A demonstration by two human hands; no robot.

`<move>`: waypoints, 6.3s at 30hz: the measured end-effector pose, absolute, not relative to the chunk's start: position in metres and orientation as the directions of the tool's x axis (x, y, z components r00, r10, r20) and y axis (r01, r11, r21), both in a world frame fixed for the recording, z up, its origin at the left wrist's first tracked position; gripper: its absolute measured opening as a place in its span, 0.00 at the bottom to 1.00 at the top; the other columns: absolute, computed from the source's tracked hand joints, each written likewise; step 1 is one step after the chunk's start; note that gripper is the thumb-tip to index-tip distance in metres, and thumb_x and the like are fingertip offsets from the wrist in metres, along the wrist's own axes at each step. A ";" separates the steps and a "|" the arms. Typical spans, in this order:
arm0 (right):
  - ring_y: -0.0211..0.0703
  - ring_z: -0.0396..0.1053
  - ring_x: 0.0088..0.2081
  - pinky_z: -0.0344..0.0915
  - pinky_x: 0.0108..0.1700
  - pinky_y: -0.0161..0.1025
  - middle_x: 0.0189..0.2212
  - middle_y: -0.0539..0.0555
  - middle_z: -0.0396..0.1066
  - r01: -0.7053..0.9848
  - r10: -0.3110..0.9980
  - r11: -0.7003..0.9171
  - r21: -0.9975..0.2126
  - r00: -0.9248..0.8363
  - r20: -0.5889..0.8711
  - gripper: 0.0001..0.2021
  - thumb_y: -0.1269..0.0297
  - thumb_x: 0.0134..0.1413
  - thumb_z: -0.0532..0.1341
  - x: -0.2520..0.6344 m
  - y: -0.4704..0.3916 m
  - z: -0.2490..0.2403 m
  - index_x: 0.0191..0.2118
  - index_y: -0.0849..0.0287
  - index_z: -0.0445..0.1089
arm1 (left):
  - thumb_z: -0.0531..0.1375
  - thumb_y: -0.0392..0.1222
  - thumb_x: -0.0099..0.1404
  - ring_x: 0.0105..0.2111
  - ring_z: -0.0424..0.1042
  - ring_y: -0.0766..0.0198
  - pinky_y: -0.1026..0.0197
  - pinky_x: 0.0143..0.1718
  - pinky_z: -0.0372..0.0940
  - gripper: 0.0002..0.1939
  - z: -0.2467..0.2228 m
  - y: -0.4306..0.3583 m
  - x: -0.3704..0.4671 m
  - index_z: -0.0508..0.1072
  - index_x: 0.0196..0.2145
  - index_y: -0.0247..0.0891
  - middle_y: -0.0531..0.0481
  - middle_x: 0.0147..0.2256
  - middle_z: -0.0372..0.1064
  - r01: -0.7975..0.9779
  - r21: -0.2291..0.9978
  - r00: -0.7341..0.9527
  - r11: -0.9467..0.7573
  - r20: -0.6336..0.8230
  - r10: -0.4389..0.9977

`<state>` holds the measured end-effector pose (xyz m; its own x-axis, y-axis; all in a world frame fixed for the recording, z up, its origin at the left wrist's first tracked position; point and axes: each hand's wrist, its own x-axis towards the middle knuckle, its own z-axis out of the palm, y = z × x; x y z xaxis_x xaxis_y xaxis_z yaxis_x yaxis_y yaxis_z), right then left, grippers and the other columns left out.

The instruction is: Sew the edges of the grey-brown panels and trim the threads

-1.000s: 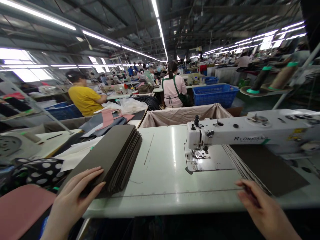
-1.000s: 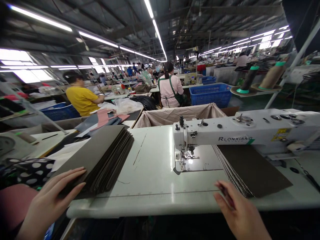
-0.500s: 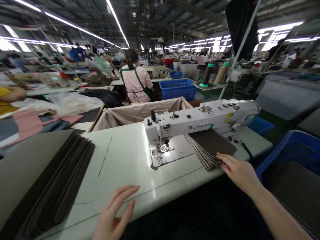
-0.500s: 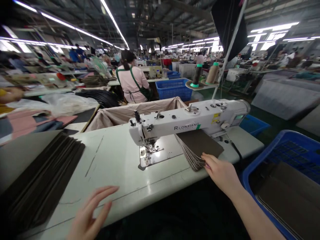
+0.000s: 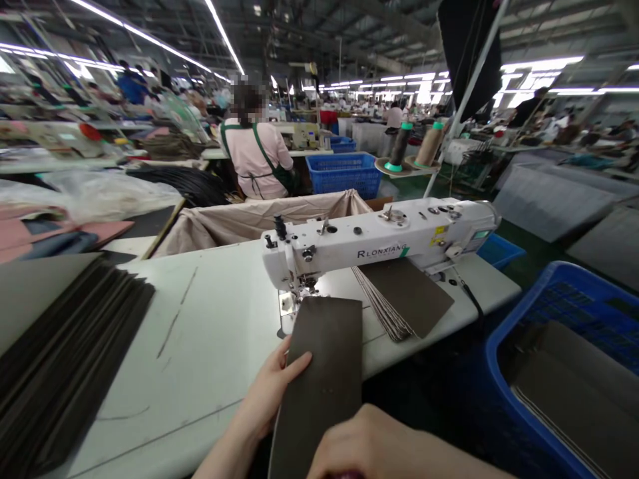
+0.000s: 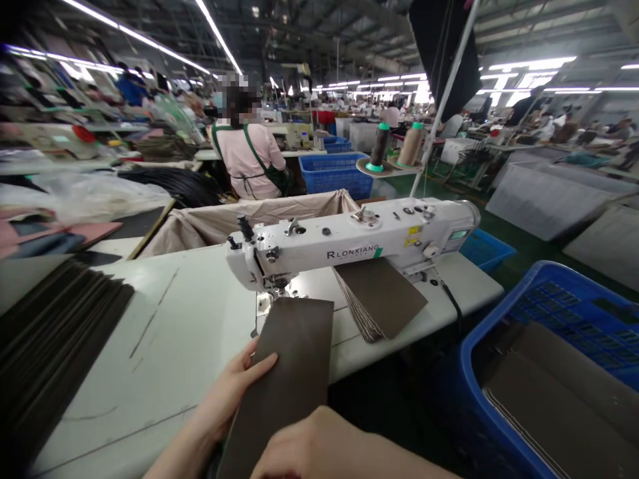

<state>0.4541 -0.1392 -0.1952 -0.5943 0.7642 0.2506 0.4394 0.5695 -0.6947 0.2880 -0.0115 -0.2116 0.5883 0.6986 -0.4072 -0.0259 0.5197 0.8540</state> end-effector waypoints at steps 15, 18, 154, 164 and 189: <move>0.43 0.73 0.46 0.69 0.41 0.38 0.64 0.49 0.57 0.922 0.953 0.302 -0.241 -0.301 0.045 0.24 0.70 0.63 0.51 0.454 0.034 -0.257 0.63 0.46 0.56 | 0.53 0.49 0.70 0.64 0.54 0.50 0.43 0.63 0.52 0.31 -0.279 0.026 0.190 0.51 0.67 0.47 0.47 0.65 0.53 0.732 0.225 0.631 -0.643 0.130 0.764; 0.43 0.70 0.51 0.69 0.43 0.38 0.65 0.48 0.55 0.909 0.942 0.333 -0.251 -0.329 0.061 0.24 0.68 0.64 0.50 0.451 0.043 -0.257 0.64 0.47 0.54 | 0.53 0.51 0.69 0.62 0.56 0.49 0.43 0.61 0.55 0.30 -0.275 0.029 0.189 0.52 0.67 0.50 0.47 0.64 0.55 0.737 0.159 0.644 -0.657 0.131 0.754; 0.45 0.69 0.52 0.68 0.49 0.41 0.64 0.48 0.57 0.920 0.969 0.247 -0.305 -0.241 0.057 0.27 0.71 0.60 0.54 0.471 0.015 -0.274 0.64 0.46 0.56 | 0.52 0.51 0.70 0.66 0.48 0.52 0.37 0.66 0.33 0.24 -0.266 0.078 0.231 0.61 0.62 0.52 0.52 0.65 0.54 0.648 0.335 0.697 -0.685 0.103 0.710; 0.44 0.69 0.52 0.68 0.49 0.41 0.64 0.48 0.57 0.910 0.968 0.251 -0.330 -0.240 0.074 0.27 0.71 0.60 0.55 0.472 0.015 -0.276 0.64 0.47 0.56 | 0.52 0.51 0.70 0.66 0.49 0.51 0.36 0.66 0.33 0.24 -0.266 0.078 0.232 0.61 0.62 0.51 0.51 0.65 0.54 0.656 0.322 0.690 -0.683 0.111 0.715; 0.44 0.68 0.53 0.67 0.51 0.41 0.64 0.49 0.57 0.908 0.969 0.246 -0.339 -0.242 0.055 0.28 0.72 0.59 0.55 0.471 0.015 -0.274 0.64 0.48 0.57 | 0.52 0.53 0.70 0.67 0.46 0.51 0.36 0.66 0.33 0.28 -0.267 0.078 0.235 0.54 0.65 0.51 0.50 0.67 0.50 0.682 0.287 0.674 -0.672 0.109 0.731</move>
